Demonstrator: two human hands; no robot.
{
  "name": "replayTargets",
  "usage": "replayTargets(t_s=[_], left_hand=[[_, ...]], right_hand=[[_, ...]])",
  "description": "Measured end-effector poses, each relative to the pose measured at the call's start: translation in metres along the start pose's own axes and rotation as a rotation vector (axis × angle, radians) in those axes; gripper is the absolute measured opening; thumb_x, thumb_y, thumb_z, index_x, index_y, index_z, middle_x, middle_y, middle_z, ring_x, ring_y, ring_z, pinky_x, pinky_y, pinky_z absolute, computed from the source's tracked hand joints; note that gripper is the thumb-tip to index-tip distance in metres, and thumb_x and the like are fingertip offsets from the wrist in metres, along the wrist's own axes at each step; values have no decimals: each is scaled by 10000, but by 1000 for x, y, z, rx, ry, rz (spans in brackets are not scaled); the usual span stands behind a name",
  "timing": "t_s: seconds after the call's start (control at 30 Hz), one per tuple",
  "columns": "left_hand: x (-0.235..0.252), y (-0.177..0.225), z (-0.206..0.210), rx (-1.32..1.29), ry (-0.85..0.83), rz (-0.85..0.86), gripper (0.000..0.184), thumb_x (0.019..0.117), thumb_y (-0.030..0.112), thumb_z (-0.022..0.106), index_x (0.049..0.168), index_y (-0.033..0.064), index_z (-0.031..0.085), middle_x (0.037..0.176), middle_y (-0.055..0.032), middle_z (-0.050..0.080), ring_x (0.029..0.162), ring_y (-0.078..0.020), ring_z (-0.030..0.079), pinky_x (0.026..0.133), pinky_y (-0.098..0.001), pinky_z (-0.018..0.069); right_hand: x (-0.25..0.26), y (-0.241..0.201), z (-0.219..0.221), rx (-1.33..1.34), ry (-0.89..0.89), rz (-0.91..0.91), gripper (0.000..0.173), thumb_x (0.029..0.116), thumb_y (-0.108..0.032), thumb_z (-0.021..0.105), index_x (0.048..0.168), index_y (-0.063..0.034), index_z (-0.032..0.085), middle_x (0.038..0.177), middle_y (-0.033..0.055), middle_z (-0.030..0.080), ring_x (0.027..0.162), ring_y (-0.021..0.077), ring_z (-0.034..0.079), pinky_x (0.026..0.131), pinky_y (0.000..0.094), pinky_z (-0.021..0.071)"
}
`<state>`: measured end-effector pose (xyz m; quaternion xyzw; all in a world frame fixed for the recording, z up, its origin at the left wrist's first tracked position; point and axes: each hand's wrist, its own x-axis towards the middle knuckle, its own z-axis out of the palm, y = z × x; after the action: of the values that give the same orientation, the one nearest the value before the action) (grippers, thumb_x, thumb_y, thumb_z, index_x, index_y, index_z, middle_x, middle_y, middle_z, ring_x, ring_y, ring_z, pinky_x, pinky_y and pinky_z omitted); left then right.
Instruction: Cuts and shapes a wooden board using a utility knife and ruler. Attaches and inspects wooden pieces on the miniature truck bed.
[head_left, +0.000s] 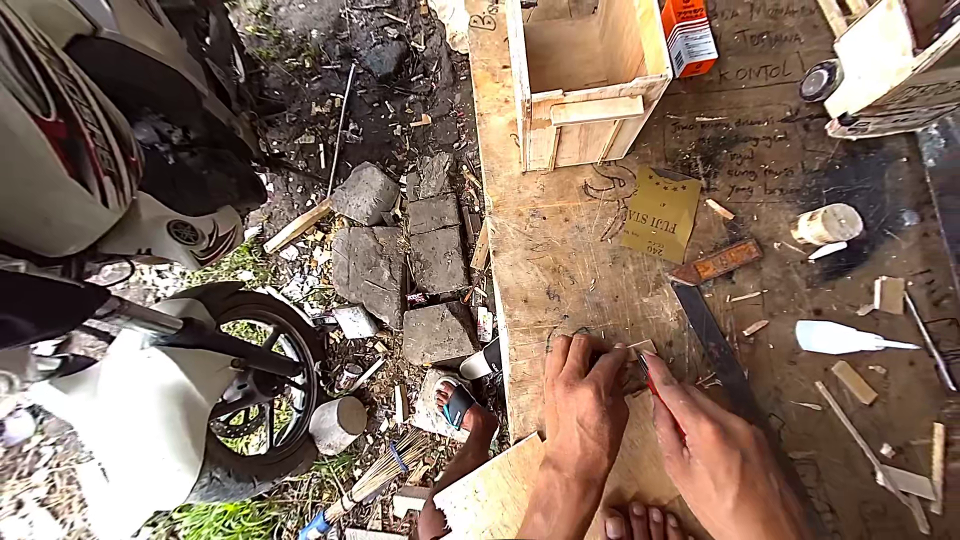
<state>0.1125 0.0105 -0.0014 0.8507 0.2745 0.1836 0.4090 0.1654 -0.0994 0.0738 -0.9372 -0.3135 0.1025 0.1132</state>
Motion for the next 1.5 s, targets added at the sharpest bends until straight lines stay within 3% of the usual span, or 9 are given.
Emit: replayTargets(t_s=[0.3, 0.5, 0.6, 0.67, 0.83, 1.07, 1.5], left_hand=[[0, 0, 2, 28, 16, 14, 168, 890, 119, 698, 948, 206, 829, 948, 25, 711, 919, -147, 645, 798, -307, 538], [3, -1, 4, 17, 37, 11, 180, 885, 96, 684, 946, 183, 829, 950, 1, 720, 914, -164, 654, 796, -321, 543], [5, -6, 3, -38, 34, 32, 183, 910, 105, 680, 974, 182, 832, 970, 0, 728, 925, -151, 657, 822, -311, 540], [2, -8, 3, -69, 36, 29, 167, 921, 120, 686, 975, 180, 832, 984, 0, 729, 945, -146, 656, 840, -310, 534], [3, -8, 2, -98, 31, 17, 181, 924, 116, 678, 981, 182, 836, 988, 5, 732, 952, -141, 648, 854, -303, 526], [1, -6, 1, -88, 36, 5, 184, 920, 104, 683, 985, 185, 835, 979, 14, 736, 954, -137, 648, 853, -289, 527], [2, -2, 4, -23, 57, -13, 170, 900, 122, 695, 953, 199, 837, 976, 16, 732, 959, -146, 649, 845, -301, 528]], right_hand=[[-4, 1, 5, -16, 19, 4, 450, 920, -113, 529, 1333, -40, 694, 733, 106, 695, 492, 228, 634, 446, 376, 532], [-23, 6, 2, 15, -34, 33, 460, 909, -78, 550, 1348, -36, 681, 766, 130, 709, 495, 246, 644, 449, 393, 541], [-21, 3, -14, 146, -109, 82, 443, 936, -46, 574, 1370, -13, 653, 890, 158, 748, 625, 265, 704, 577, 409, 593], [-21, -2, -25, 240, -88, 94, 421, 949, -40, 595, 1364, 9, 649, 949, 175, 759, 664, 236, 715, 622, 367, 600], [-1, 19, 17, 226, 112, 25, 418, 933, -155, 551, 1305, -62, 717, 844, 87, 740, 571, 122, 641, 522, 266, 547], [5, 16, 13, 214, 47, 20, 423, 925, -137, 559, 1309, -49, 711, 887, 111, 755, 615, 161, 675, 562, 291, 566], [14, 0, 1, 28, -4, 16, 462, 891, -100, 550, 1322, -51, 705, 688, 95, 691, 477, 238, 631, 441, 397, 529]])
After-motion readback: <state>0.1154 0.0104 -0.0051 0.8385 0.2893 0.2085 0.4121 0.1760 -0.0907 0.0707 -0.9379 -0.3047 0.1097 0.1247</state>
